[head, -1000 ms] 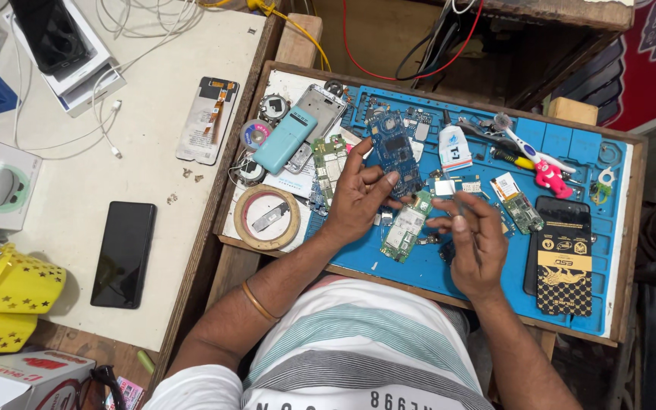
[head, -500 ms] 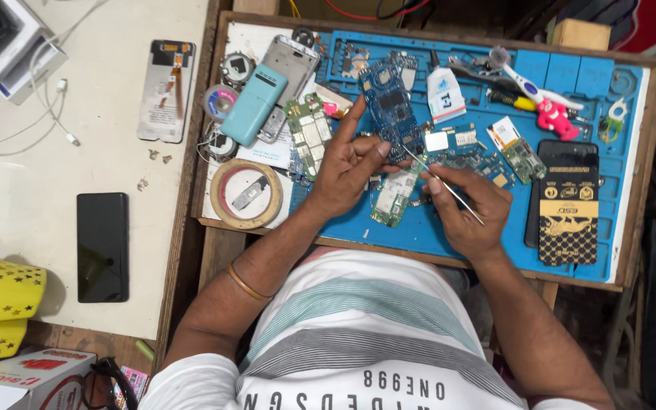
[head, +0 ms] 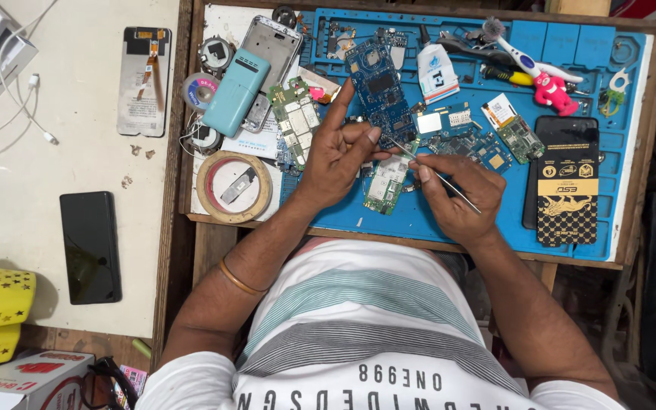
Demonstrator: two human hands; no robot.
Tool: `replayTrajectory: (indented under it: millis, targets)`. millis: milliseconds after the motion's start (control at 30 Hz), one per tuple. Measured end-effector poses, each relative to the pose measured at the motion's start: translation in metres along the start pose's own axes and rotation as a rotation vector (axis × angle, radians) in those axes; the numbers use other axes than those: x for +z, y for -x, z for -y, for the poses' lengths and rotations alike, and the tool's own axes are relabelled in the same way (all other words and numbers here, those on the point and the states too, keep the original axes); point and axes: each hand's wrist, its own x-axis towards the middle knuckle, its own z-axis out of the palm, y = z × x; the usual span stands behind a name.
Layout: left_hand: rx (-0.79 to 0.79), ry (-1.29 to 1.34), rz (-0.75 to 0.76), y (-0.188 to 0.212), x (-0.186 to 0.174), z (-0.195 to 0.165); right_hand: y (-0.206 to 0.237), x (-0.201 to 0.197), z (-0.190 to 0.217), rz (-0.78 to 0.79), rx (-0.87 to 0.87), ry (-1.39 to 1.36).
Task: The person uses a small metal tool to scrape and clean components on a disassembled mobile phone motherboard. They repeatedly lift, rotate, and scrape different areas of the board while other phone parts and tools remain on the workbench.
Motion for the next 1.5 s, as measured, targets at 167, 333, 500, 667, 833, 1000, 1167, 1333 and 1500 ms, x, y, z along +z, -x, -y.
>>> replayTrajectory:
  millis: [167, 333, 500, 667, 833, 1000, 1167, 1333, 1500]
  targets:
    - [-0.046, 0.006, -0.011, -0.0004, -0.0007, -0.0019, -0.0006, -0.0048, -0.0006, 0.054, 0.028, 0.033]
    - [-0.01, -0.005, -0.01, -0.0006, -0.0016, -0.0007, -0.0009, -0.0045, 0.0006, 0.005, -0.063, 0.059]
    - [-0.007, -0.077, 0.049, 0.0044, 0.0009, -0.0026, 0.0014, -0.0017, 0.0028, -0.024, -0.05, 0.049]
    - [-0.059, -0.081, 0.073, 0.006, 0.0042, -0.0063, 0.001, -0.0011, 0.0019, -0.02, -0.021, 0.042]
    - [-0.023, -0.133, 0.049, 0.0039, 0.0028, -0.0061, 0.0014, -0.0021, 0.0017, -0.01, -0.039, 0.03]
    - [-0.021, -0.167, 0.061, 0.0064, 0.0027, -0.0039, 0.0031, -0.0021, 0.0007, -0.034, 0.016, -0.007]
    - [-0.022, -0.175, 0.054, 0.0062, 0.0018, -0.0045, 0.0032, -0.0044, -0.0031, 0.013, 0.003, 0.017]
    - [-0.057, -0.045, 0.005, 0.0013, 0.0021, -0.0074, 0.0026, -0.0034, -0.0043, 0.012, -0.015, 0.018]
    - [-0.048, 0.021, 0.014, -0.0018, 0.0014, -0.0102, 0.0026, -0.0029, -0.0019, 0.054, -0.031, 0.03]
